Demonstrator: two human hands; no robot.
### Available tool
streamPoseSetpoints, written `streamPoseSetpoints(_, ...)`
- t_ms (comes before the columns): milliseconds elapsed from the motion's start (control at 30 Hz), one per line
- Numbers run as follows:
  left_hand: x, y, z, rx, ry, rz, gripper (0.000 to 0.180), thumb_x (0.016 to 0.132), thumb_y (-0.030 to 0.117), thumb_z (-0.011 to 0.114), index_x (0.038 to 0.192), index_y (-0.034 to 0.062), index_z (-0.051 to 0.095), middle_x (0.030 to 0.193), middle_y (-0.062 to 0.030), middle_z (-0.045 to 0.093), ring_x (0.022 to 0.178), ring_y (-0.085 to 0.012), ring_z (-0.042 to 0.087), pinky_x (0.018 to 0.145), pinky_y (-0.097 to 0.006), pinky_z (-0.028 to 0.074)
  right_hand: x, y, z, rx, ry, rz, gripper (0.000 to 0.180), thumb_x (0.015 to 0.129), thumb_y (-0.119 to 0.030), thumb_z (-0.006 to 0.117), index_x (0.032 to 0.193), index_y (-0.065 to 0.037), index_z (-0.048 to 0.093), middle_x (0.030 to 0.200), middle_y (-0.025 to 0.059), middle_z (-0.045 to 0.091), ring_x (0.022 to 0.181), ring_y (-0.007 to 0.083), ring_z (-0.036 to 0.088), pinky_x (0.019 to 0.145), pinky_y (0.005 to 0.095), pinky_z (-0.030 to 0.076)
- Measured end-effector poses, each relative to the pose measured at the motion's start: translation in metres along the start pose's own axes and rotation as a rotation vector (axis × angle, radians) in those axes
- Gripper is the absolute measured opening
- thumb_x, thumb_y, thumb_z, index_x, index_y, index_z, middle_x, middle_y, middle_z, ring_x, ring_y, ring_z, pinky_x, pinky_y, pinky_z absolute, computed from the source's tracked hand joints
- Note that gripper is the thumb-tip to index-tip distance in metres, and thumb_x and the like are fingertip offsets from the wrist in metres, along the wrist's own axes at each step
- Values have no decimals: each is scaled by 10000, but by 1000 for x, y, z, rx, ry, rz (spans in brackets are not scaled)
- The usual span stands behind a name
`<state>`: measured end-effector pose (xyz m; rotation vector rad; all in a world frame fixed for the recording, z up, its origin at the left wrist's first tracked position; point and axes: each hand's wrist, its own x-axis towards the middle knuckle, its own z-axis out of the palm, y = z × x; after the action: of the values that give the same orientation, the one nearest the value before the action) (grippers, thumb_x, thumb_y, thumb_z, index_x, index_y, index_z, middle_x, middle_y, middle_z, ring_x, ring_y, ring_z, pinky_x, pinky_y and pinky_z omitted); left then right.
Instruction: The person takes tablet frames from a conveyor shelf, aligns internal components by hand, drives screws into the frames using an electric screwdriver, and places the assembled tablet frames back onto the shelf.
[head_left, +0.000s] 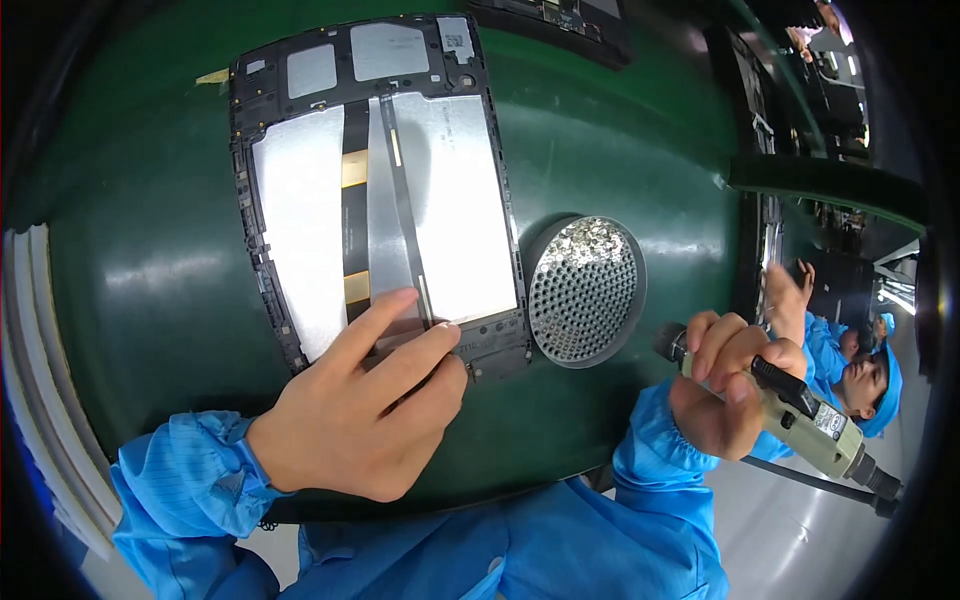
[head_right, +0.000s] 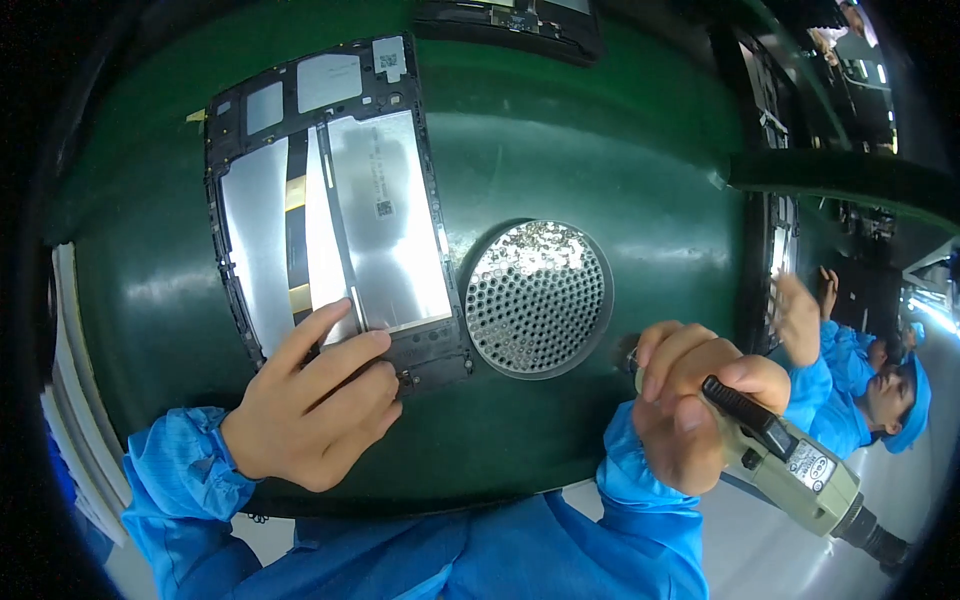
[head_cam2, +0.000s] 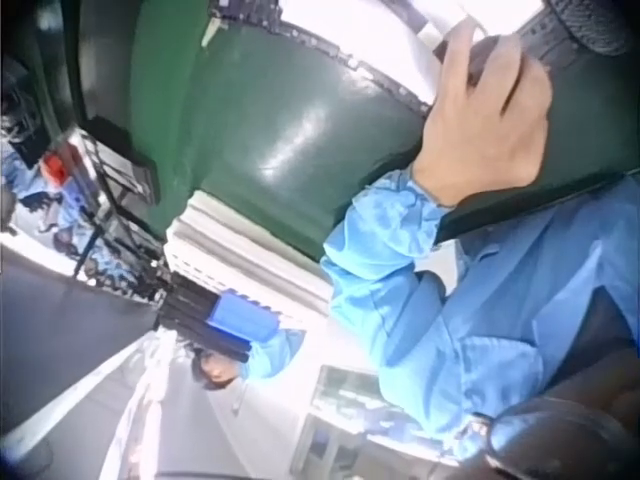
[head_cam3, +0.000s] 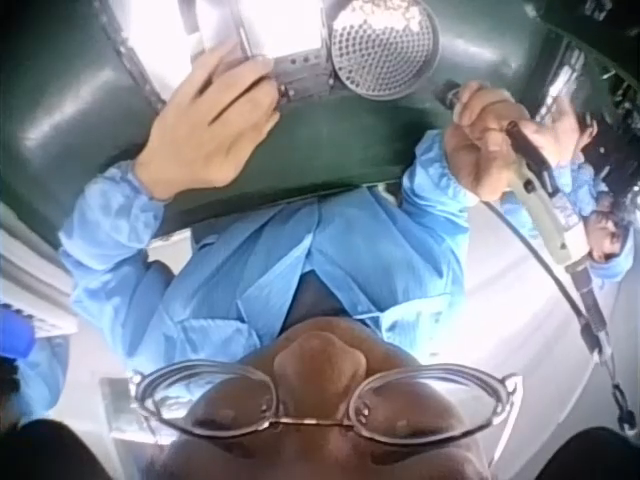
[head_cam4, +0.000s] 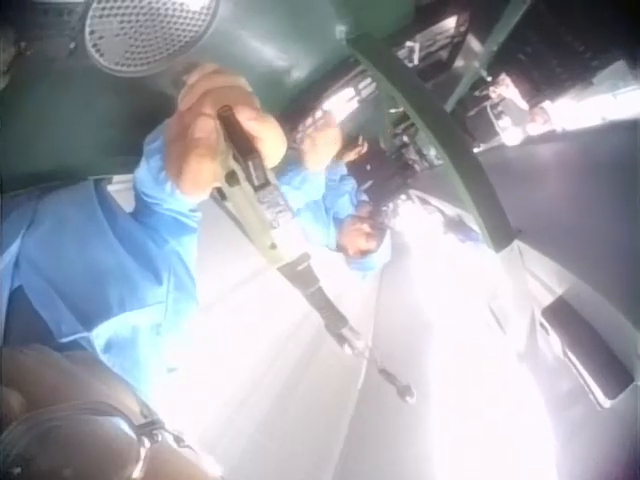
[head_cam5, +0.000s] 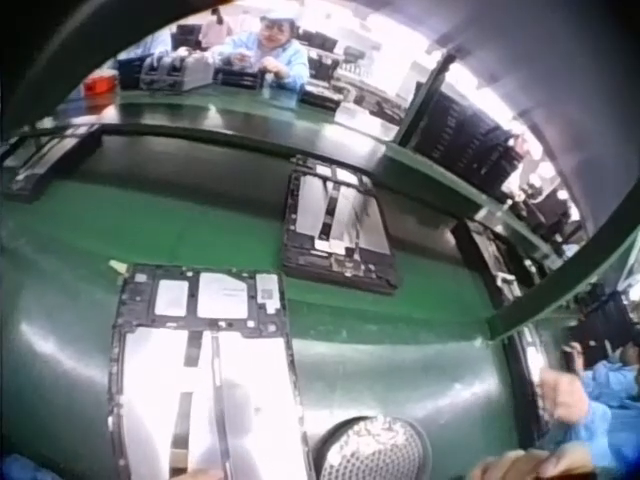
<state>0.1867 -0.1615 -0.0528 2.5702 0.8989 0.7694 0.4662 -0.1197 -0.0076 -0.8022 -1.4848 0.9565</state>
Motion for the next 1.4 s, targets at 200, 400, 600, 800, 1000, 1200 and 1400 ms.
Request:
streamPoseSetpoints(200,5,2,6,-3,35,-28,154,654,56,715,767,18,617,936,-131,567,1003,-335,581,922,-561,449,0,3,-20,-82,-5,-32,352,781,-133,541,1129,-92,509,582,20,384,532,137,449,720,381,430)
streamPoseSetpoints(400,5,5,0,102,-41,-111,320,638,172,760,921,106,625,1134,-159,532,1153,-383,489,987,-641,304,4,13,-27,-83,95,-99,375,770,-116,518,1141,-63,501,601,24,387,541,138,436,731,380,410)
streamPoseSetpoints(600,-9,16,2,333,-93,-454,626,688,356,737,1255,181,540,1381,-182,382,1293,-445,309,916,-703,282,0,17,-35,124,176,-118,344,746,-16,541,1084,-23,479,638,81,499,572,181,492,615,363,434)
streamPoseSetpoints(800,-14,27,8,455,-71,-487,626,706,309,731,1263,102,533,1403,-248,339,1298,-500,282,942,-560,366,-8,18,-41,115,229,-84,337,735,46,494,1064,-19,471,676,83,507,568,171,482,618,353,432)
streamPoseSetpoints(1000,1,-12,-25,527,-16,-695,705,685,252,711,1332,120,462,1363,-226,410,1251,-479,372,942,-478,437,-9,21,-46,94,273,-83,347,712,84,475,1047,-6,469,675,89,513,570,166,481,581,324,440)
streamPoseSetpoints(1200,15,-150,-73,557,126,-535,728,607,193,631,1306,76,463,1300,-211,477,1246,-431,394,1022,-479,363,-6,17,-45,95,244,-81,350,704,132,425,1027,4,471,691,87,507,573,158,481,584,326,451)
streamPoseSetpoints(1400,100,-180,-68,516,-11,-461,773,625,173,630,1357,98,394,1376,-260,359,1298,-409,326,1059,-505,293,-14,21,-57,49,282,-92,337,718,140,515,1026,8,478,803,103,535,633,168,534,578,319,474)
